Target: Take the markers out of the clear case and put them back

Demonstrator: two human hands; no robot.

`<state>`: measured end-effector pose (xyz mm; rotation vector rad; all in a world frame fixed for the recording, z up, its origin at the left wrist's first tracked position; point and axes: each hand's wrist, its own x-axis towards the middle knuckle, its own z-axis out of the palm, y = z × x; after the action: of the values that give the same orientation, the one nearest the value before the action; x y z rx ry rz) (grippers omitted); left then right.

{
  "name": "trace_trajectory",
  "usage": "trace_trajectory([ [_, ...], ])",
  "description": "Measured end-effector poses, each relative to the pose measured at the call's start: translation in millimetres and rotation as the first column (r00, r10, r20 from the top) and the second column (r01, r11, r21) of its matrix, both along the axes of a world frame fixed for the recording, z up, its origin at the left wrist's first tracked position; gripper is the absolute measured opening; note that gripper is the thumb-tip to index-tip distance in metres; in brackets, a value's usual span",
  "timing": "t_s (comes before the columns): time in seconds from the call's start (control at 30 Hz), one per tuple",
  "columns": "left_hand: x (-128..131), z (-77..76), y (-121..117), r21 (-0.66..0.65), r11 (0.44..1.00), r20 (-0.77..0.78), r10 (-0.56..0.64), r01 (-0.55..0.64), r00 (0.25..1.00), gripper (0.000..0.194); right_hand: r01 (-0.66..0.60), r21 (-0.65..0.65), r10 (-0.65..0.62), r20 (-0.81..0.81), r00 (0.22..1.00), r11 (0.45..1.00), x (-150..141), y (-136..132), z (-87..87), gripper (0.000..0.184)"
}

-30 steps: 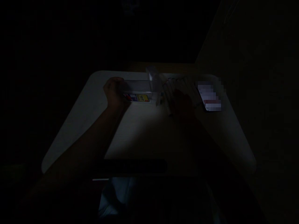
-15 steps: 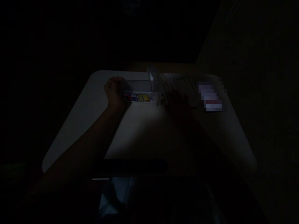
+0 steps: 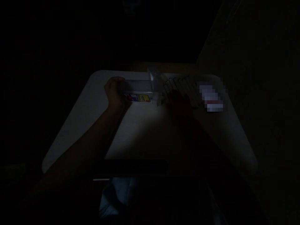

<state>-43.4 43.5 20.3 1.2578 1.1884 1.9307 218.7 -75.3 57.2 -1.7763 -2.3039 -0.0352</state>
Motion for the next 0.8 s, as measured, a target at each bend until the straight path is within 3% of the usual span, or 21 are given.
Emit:
trace_trajectory([
  [0.3,2.7,2.1,0.1,-0.012,1.0,0.013,0.016,-0.016,1.0,0.052,-0.001,-0.012,0.001,-0.019,1.0,1.0,8.7,17.3,-17.8,0.063],
  [0.43,3.6,3.5,-0.6,-0.019,1.0,0.02,-0.002,0.003,1.0,0.054,-0.011,0.037,0.012,-0.035,0.999,0.999,6.1,14.2,-15.1,0.063],
  [0.67,4.3,4.8,-2.4,-0.006,1.0,0.022,0.001,-0.001,1.0,0.055,0.049,-0.057,-0.049,0.001,0.999,0.997,3.1,24.6,-9.4,0.06],
  [0.8,3.3,3.9,-1.7,-0.003,1.0,0.018,0.007,-0.007,1.0,0.057,0.059,-0.032,-0.06,-0.038,0.997,0.998,-4.4,17.2,-2.2,0.058],
])
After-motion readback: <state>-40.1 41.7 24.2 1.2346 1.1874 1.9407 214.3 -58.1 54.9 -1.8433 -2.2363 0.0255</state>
